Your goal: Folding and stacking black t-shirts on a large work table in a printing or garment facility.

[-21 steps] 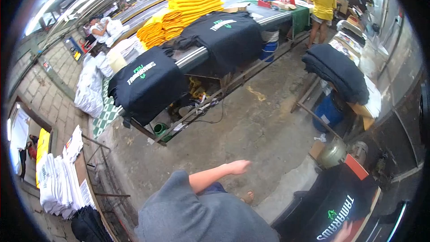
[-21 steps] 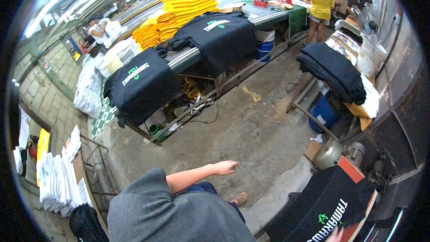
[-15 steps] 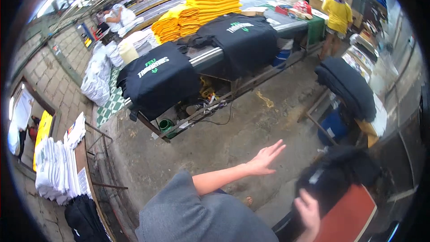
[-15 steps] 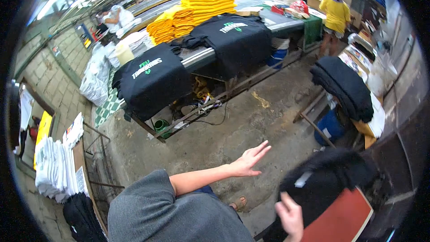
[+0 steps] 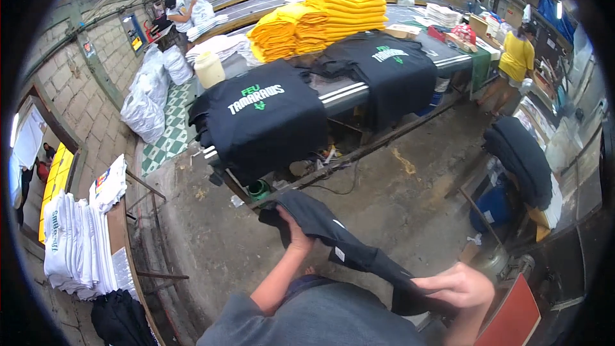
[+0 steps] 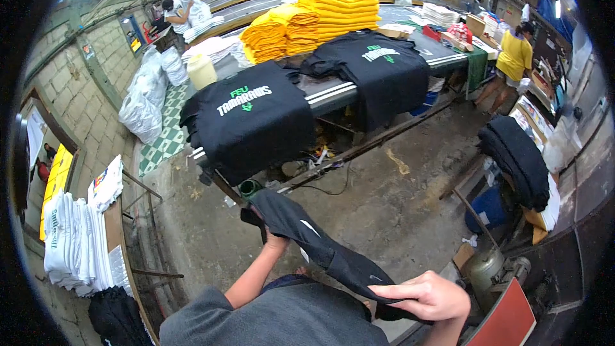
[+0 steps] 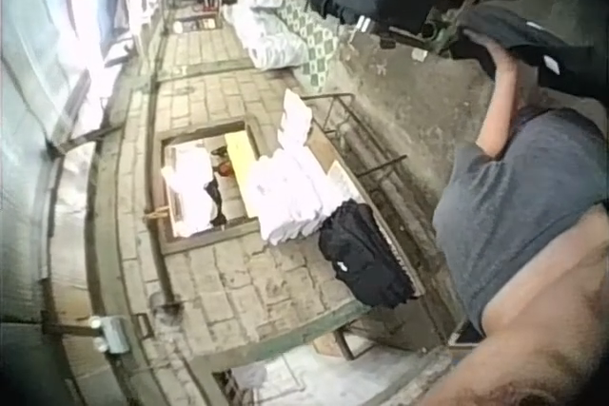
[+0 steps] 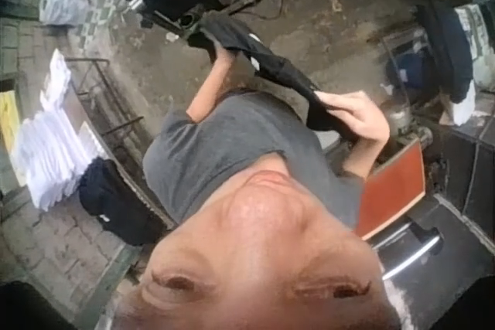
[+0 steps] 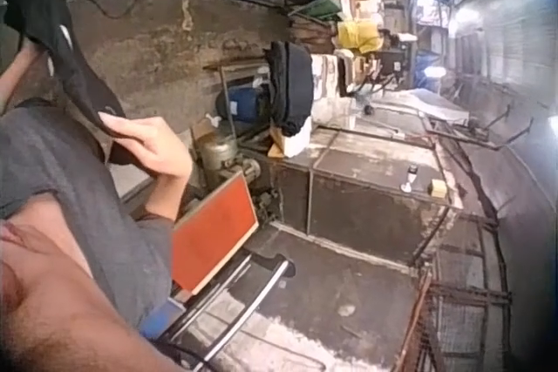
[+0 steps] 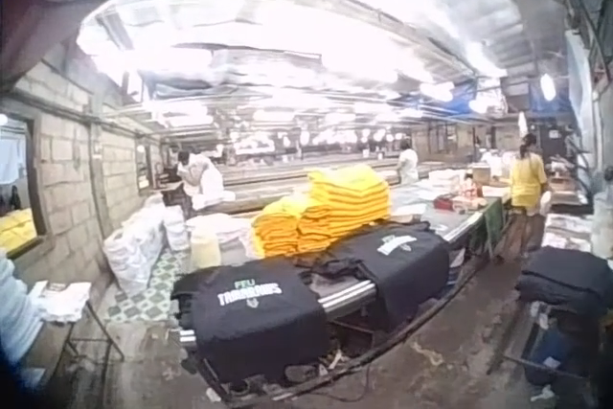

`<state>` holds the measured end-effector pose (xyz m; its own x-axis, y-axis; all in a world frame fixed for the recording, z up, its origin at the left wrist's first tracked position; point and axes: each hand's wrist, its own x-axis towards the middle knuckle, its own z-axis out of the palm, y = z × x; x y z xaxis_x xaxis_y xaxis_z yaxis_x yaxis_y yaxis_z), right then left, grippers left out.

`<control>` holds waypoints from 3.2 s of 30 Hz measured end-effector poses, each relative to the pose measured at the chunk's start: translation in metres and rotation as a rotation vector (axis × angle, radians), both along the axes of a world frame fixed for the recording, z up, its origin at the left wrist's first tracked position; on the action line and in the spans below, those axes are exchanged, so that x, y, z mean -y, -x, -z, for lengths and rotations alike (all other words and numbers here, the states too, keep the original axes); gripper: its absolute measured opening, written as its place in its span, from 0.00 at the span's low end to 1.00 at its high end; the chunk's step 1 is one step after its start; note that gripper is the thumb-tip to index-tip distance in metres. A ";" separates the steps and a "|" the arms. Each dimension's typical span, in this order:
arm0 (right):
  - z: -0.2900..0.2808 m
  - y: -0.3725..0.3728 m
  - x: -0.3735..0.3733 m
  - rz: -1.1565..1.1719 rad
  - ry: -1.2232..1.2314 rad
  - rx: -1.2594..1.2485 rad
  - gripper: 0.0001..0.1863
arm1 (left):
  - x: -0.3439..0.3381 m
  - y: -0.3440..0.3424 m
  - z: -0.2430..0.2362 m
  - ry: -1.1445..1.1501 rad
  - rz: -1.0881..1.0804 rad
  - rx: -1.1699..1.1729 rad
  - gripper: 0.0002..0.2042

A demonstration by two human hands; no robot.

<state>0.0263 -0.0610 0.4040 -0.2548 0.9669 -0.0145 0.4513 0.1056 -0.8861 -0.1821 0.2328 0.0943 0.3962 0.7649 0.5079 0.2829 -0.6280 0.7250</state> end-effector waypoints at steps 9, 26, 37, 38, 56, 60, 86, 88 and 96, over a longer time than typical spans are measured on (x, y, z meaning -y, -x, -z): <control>-0.060 0.035 -0.132 -0.210 -0.140 0.166 0.26 | -0.097 0.171 -0.168 -0.157 0.115 -0.371 0.11; 0.026 -0.036 -0.396 0.859 -0.918 0.302 0.21 | -0.180 0.277 -0.213 -0.478 -0.884 -0.041 0.06; 0.028 -0.115 -0.619 1.192 -1.264 0.140 0.15 | -0.382 0.235 -0.258 -0.554 -0.680 -0.267 0.09; 0.029 -0.123 -0.654 1.186 -1.197 0.246 0.15 | -0.419 0.224 -0.257 -0.493 -0.656 -0.297 0.09; 0.260 -0.100 -0.968 0.704 -0.444 0.748 0.22 | -0.688 0.207 -0.072 0.228 -0.730 -0.734 0.24; 0.259 -0.094 -0.965 0.707 -0.269 0.909 0.23 | -0.657 0.222 -0.104 0.147 -0.645 -0.674 0.22; 0.416 0.514 -0.160 2.480 1.147 0.007 0.12 | -0.534 0.007 -0.078 -0.361 0.481 -0.331 0.19; 0.429 0.577 -0.185 2.261 1.315 -0.202 0.13 | -0.468 -0.006 -0.089 -0.482 0.674 -0.262 0.18; 0.369 0.571 -0.178 2.237 1.292 -0.727 0.17 | -0.377 0.037 -0.077 -0.447 1.055 -0.357 0.16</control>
<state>-0.5446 0.1167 0.0349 0.2208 -0.5726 -0.7896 -0.9743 -0.1665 -0.1517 -0.2190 0.6100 0.1712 0.8940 -0.2374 0.3800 -0.3820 -0.8471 0.3694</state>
